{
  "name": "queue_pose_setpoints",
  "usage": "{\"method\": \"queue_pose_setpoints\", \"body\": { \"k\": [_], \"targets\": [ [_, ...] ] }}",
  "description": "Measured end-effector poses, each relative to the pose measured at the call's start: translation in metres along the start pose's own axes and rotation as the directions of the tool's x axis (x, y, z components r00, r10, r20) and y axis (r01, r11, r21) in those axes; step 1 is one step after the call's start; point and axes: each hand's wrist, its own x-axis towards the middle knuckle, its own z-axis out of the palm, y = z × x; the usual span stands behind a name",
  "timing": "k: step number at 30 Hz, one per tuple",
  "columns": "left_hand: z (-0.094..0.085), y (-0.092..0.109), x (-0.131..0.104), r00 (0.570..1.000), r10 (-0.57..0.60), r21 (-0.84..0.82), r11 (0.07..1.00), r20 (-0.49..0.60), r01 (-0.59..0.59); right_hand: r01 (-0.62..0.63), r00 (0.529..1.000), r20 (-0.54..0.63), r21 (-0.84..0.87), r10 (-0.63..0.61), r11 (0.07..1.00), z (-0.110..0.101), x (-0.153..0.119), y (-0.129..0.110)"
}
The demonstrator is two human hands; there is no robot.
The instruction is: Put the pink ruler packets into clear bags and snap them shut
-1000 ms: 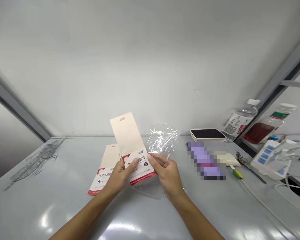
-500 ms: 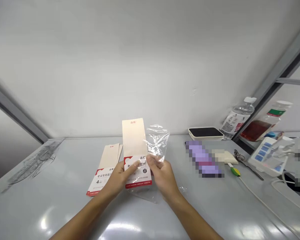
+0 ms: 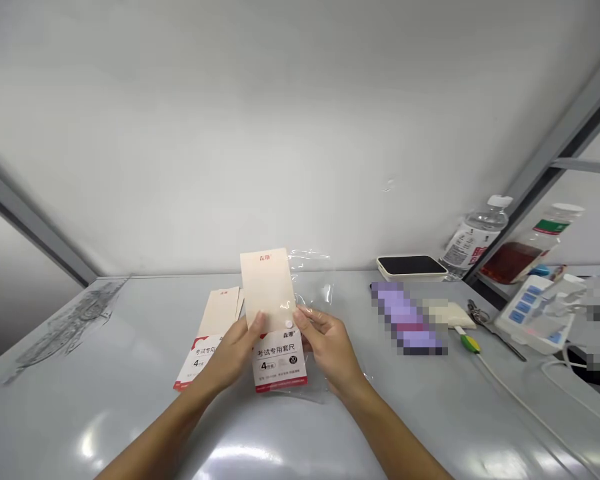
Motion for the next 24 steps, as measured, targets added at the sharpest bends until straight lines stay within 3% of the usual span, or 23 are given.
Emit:
{"method": "queue_pose_setpoints", "body": {
  "k": [4, 14, 24],
  "targets": [
    [0.000, -0.006, 0.004, 0.992, 0.043, 0.062, 0.997, -0.121, -0.035, 0.014, 1.000, 0.022, 0.002, -0.014, 1.000, 0.001, -0.002, -0.001],
    [-0.012, -0.003, 0.005, 0.995, 0.069, 0.306, 0.951, -0.076, -0.043, -0.016, 1.000, -0.028, -0.031, 0.015, 0.999, 0.000, 0.000, -0.001],
    [-0.014, 0.006, 0.002, 0.999, 0.035, 0.180, 0.983, -0.001, -0.034, -0.011, 0.992, -0.126, 0.028, 0.015, 1.000, 0.001, 0.000, 0.002]
  ]
}}
